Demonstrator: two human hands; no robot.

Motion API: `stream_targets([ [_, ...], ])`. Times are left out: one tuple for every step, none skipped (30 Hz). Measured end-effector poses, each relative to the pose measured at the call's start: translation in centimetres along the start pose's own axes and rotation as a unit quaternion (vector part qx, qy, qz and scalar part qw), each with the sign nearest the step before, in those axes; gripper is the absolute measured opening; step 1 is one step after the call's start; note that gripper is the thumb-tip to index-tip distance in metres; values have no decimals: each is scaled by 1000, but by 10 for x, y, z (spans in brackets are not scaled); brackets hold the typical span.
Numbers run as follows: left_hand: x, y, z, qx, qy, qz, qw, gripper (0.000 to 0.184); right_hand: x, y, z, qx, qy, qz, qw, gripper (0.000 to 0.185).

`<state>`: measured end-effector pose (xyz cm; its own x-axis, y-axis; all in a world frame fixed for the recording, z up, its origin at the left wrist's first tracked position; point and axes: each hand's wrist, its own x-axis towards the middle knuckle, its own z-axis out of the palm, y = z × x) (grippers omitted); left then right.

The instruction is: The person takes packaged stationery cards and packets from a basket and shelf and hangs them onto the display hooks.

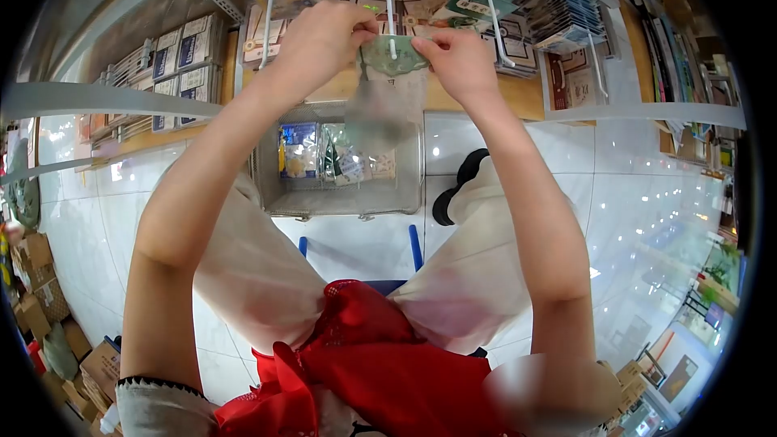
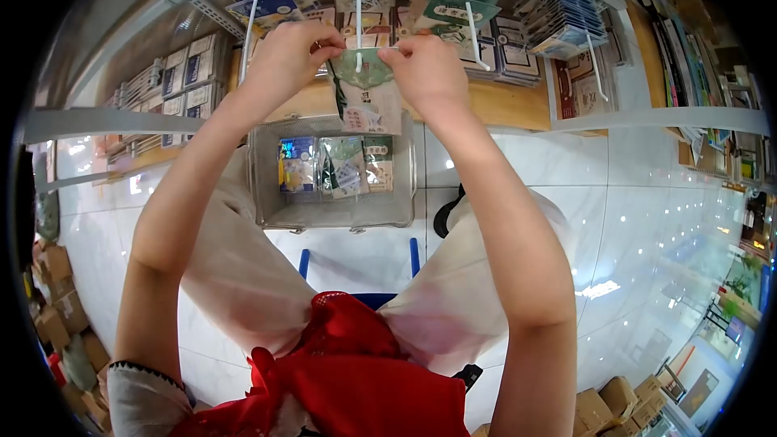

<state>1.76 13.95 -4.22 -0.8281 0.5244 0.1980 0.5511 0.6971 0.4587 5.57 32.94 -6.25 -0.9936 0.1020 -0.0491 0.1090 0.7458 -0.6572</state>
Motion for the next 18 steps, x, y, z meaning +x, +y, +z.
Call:
stream_targets([
  [5,-4,2,5,-5,-10,1000,12,5,-2,0,-8,-5,12,1000,25],
  [10,-7,3,10,-10,-19,1000,12,10,-4,0,-16,-9,24,1000,25],
  [15,-9,3,19,-1,-15,1000,11,17,-3,1,-3,9,13,1000,25],
  [20,-10,1,29,7,-11,999,11,25,-3,4,9,26,2,1000,25],
  [24,-12,0,38,15,-8,999,11,33,-3,7,23,43,-9,999,26],
  [28,-14,2,57,43,7,997,11,41,-3,9,22,58,-7,998,26],
  [34,-16,3,78,72,23,994,10,50,-5,11,22,74,-5,997,26],
  [41,-20,4,99,101,41,989,10,58,-6,13,22,91,-4,996,26],
  [49,-23,5,90,99,36,990,9,66,-8,15,22,101,-4,995,26],
  [57,-27,5,104,107,38,988,9,74,-8,16,21,111,-4,994,26],
  [65,-32,5,117,115,38,986,9,82,-9,18,20,120,-4,993,26],
  [73,-37,7,130,123,37,983,8,90,-8,21,16,143,-8,990,27],
  [80,-43,9,141,147,62,977,8,97,-7,24,12,164,-10,986,28],
  [87,-48,10,149,150,63,975,8,104,-6,28,8,184,-12,983,30],
  [93,-52,9,157,152,65,974,8,112,-7,31,6,192,-9,981,30],
  [99,-54,9,164,155,69,972,9,119,-7,33,4,201,-5,980,30],
  [104,-57,8,160,155,66,973,8,125,-8,33,1,211,-1,977,29],
  [109,-60,9,165,154,54,973,8,128,-10,32,9,199,11,980,27],
])
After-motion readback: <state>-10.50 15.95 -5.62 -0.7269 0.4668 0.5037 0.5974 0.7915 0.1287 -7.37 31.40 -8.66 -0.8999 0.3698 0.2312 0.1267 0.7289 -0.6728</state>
